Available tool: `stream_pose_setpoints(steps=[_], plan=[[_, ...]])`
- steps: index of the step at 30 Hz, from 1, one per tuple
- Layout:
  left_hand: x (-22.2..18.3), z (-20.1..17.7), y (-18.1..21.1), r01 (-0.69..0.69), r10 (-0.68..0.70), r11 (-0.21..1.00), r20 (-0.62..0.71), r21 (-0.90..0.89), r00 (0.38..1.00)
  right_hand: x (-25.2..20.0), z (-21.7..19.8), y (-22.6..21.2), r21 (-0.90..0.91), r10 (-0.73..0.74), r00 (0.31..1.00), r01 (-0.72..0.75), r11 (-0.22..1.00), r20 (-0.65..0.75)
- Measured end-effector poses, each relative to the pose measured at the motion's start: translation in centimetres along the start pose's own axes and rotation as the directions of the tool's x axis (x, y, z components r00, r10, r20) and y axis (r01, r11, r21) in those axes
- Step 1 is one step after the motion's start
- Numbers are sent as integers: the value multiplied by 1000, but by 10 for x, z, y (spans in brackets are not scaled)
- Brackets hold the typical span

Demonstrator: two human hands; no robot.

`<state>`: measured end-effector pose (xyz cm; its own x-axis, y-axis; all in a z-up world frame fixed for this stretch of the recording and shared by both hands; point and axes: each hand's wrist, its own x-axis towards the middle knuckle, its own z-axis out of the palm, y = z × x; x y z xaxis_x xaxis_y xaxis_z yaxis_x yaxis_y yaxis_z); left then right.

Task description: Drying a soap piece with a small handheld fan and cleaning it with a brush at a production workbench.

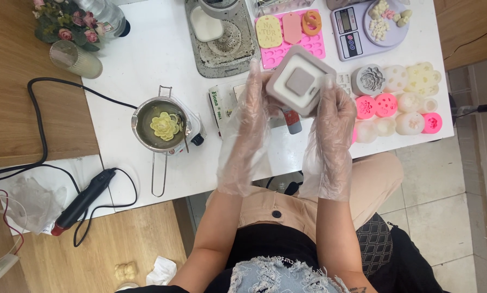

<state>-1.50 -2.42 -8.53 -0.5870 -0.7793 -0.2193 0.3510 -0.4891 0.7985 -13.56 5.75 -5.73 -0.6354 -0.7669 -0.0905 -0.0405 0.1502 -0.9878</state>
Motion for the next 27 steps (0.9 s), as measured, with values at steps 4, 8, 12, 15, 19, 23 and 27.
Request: stream_pose_setpoints(steps=[4,8,12,15,19,23,27], plan=[[-9,27,5,-63,54,997,-204,-41,978,-5,11,0,178,-43,999,42,983,4],[33,3,-81,-445,357,852,-314,-277,880,-15,12,-27,39,10,996,-13,999,90],[7,5,-28,-274,200,909,-248,-313,948,-15,6,-30,11,-61,998,61,998,18],[-11,12,-1,-209,187,972,-179,-112,966,-12,1,-23,-40,-97,994,99,994,57],[-11,12,2,-228,242,965,-109,129,964,-16,2,-31,-125,-121,992,125,984,36],[3,3,-24,-349,354,934,-81,71,932,-25,3,-46,-93,3,1000,-3,996,6],[10,-1,-33,-249,240,964,-97,-96,966,-30,8,-60,83,67,998,-67,994,-1]])
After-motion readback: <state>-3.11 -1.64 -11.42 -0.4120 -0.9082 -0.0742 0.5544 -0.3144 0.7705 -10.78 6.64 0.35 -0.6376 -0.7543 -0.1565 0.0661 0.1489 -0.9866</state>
